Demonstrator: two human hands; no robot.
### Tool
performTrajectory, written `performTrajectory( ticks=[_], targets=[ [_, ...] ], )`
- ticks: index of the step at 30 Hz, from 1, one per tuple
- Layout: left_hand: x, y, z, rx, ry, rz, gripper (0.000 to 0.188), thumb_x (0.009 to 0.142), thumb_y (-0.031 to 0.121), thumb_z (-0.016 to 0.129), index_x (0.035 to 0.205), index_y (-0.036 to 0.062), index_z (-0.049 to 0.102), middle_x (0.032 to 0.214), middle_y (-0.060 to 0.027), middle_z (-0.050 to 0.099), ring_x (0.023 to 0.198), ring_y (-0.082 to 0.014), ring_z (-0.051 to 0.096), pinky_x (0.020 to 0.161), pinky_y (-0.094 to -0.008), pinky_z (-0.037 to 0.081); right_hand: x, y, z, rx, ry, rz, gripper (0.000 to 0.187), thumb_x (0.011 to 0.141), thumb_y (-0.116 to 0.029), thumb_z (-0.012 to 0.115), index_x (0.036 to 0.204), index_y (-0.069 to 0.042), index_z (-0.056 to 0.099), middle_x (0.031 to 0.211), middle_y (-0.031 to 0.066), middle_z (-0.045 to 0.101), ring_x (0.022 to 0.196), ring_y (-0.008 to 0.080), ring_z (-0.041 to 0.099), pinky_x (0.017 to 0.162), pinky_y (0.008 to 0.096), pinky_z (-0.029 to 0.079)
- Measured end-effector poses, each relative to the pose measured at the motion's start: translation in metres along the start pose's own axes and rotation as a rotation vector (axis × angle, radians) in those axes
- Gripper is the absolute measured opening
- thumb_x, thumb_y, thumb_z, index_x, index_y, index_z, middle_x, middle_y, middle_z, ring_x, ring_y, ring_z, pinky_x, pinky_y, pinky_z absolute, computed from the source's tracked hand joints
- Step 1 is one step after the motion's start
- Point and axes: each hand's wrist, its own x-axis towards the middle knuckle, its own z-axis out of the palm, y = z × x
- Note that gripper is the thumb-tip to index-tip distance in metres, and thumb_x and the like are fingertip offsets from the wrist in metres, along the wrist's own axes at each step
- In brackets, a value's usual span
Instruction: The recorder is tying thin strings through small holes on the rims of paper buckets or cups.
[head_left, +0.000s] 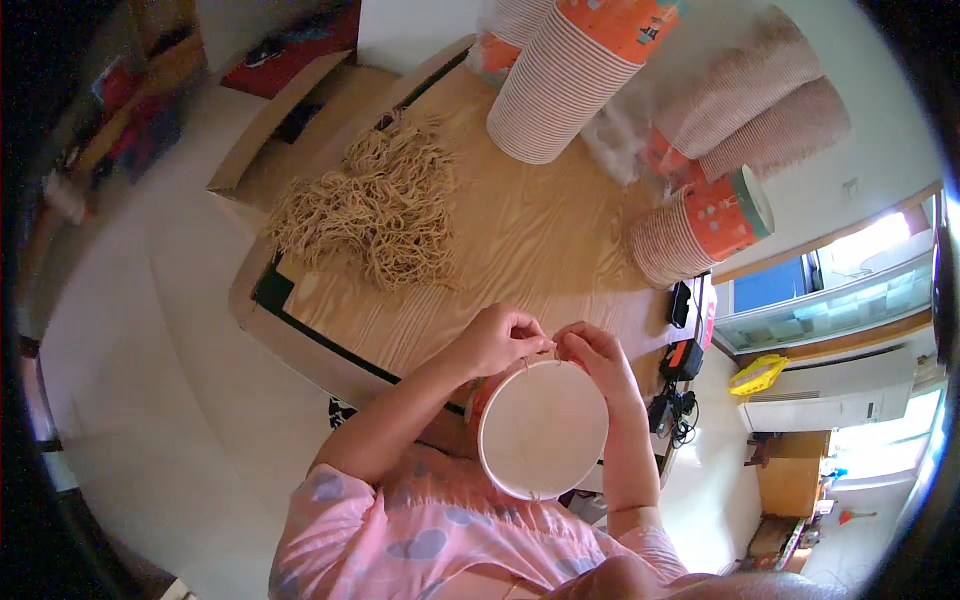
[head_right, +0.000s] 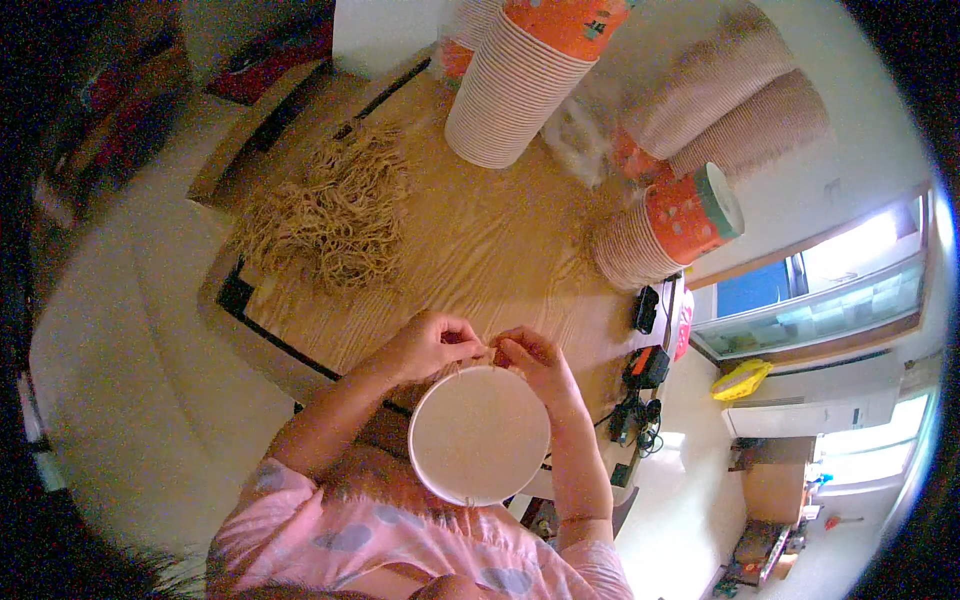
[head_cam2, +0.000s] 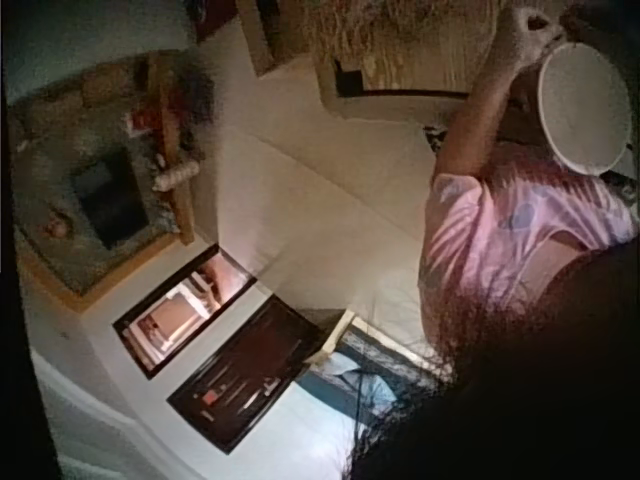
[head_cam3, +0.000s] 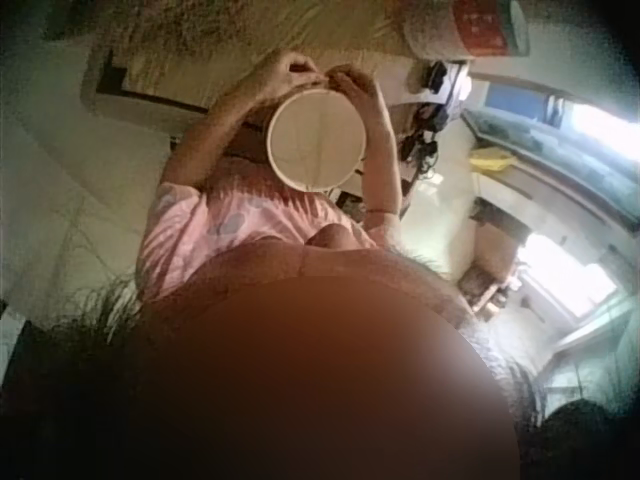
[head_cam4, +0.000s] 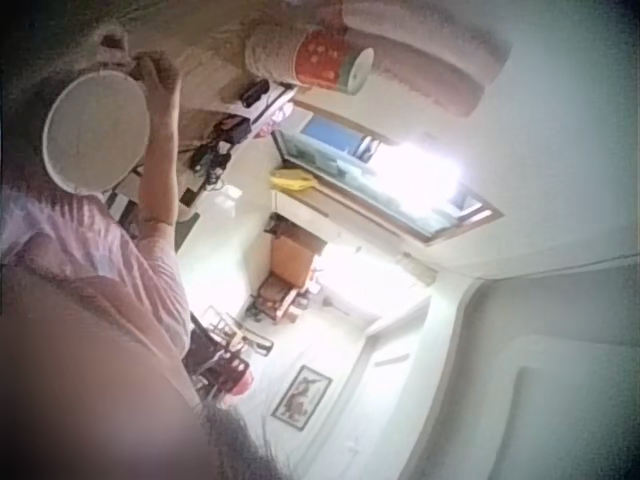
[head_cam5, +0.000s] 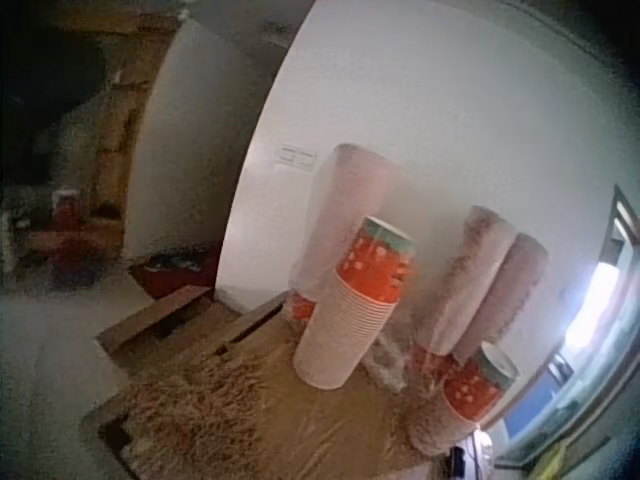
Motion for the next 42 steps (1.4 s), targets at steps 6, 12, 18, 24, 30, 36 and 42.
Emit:
performTrajectory(
  ticks=[6, 12, 18, 24, 30, 36, 42],
  targets=[
    [0.001, -0.006, 0.008, 0.106, 0.072, -0.021, 0.014, 0.08, 0.015, 0.066, 0.078, 0.0011, 0.067, 0.067, -0.0065, 0.065, 0.058, -0.0101, 0.059, 0.055, -0.0258, 0.047, -0.006, 0.007, 0.004, -0.029, -0.042, -0.055, 0.011, 0.09, -0.01, 0.053, 0.083, -0.002, 0.059, 0.075, -0.0014, 0.055, 0.069, 0.0065, 0.05, 0.061, 0.0204, 0.041],
    [-0.004, 0.008, 0.014, 0.114, 0.139, 0.04, 0.01, 0.079, 0.011, 0.065, 0.078, 0.0015, 0.066, 0.065, -0.0057, 0.065, 0.056, -0.0113, 0.06, 0.054, -0.0255, 0.047, -0.003, 0.006, 0.0, 0.107, -0.067, 0.174, 0.015, 0.09, -0.015, 0.055, 0.082, -0.003, 0.06, 0.074, -0.0019, 0.056, 0.066, 0.0051, 0.05, 0.057, 0.0192, 0.04],
    [-0.004, 0.01, 0.016, 0.112, 0.178, 0.108, 0.007, 0.08, 0.01, 0.066, 0.079, 0.003, 0.065, 0.066, -0.0006, 0.063, 0.058, -0.0065, 0.056, 0.053, -0.0237, 0.046, -0.003, -0.002, 0.004, 0.302, -0.063, 0.316, 0.014, 0.089, -0.017, 0.057, 0.084, -0.004, 0.06, 0.073, -0.0008, 0.056, 0.065, 0.0065, 0.053, 0.055, 0.0197, 0.042],
    [-0.004, 0.01, 0.017, 0.121, 0.203, 0.134, 0.008, 0.079, 0.008, 0.064, 0.08, -0.0002, 0.064, 0.073, -0.0059, 0.063, 0.061, -0.0106, 0.059, 0.056, -0.0244, 0.047, 0.004, 0.006, -0.006, 0.369, -0.185, 0.205, 0.013, 0.09, -0.014, 0.056, 0.089, -0.002, 0.058, 0.073, 0.0018, 0.056, 0.064, 0.0088, 0.054, 0.056, 0.0202, 0.045],
    [-0.004, 0.012, 0.017, 0.088, 0.184, 0.104, 0.008, 0.08, 0.007, 0.064, 0.079, -0.0012, 0.064, 0.073, -0.0058, 0.062, 0.061, -0.0109, 0.059, 0.055, -0.0244, 0.046, 0.006, 0.006, -0.007, 0.378, -0.156, 0.258, 0.013, 0.09, -0.015, 0.057, 0.088, -0.002, 0.06, 0.075, 0.0016, 0.057, 0.066, 0.0084, 0.053, 0.058, 0.021, 0.044],
    [-0.003, 0.007, 0.017, 0.135, 0.196, 0.143, 0.009, 0.08, 0.012, 0.067, 0.079, 0.0027, 0.065, 0.07, -0.0012, 0.063, 0.061, -0.0072, 0.056, 0.056, -0.0238, 0.046, 0.008, 0.011, -0.01, 0.363, -0.177, 0.249, 0.011, 0.089, -0.011, 0.057, 0.086, -0.001, 0.059, 0.075, 0.0044, 0.059, 0.066, 0.011, 0.056, 0.057, 0.0221, 0.045],
    [-0.004, 0.003, 0.019, 0.068, 0.248, 0.143, 0.009, 0.08, 0.01, 0.066, 0.078, 0.0018, 0.064, 0.071, -0.0027, 0.063, 0.062, -0.0082, 0.056, 0.058, -0.0245, 0.047, 0.005, 0.008, -0.014, 0.259, -0.237, 0.229, 0.008, 0.086, -0.009, 0.059, 0.085, -0.001, 0.058, 0.074, 0.0029, 0.058, 0.063, 0.0093, 0.055, 0.055, 0.021, 0.044]
  ],
)
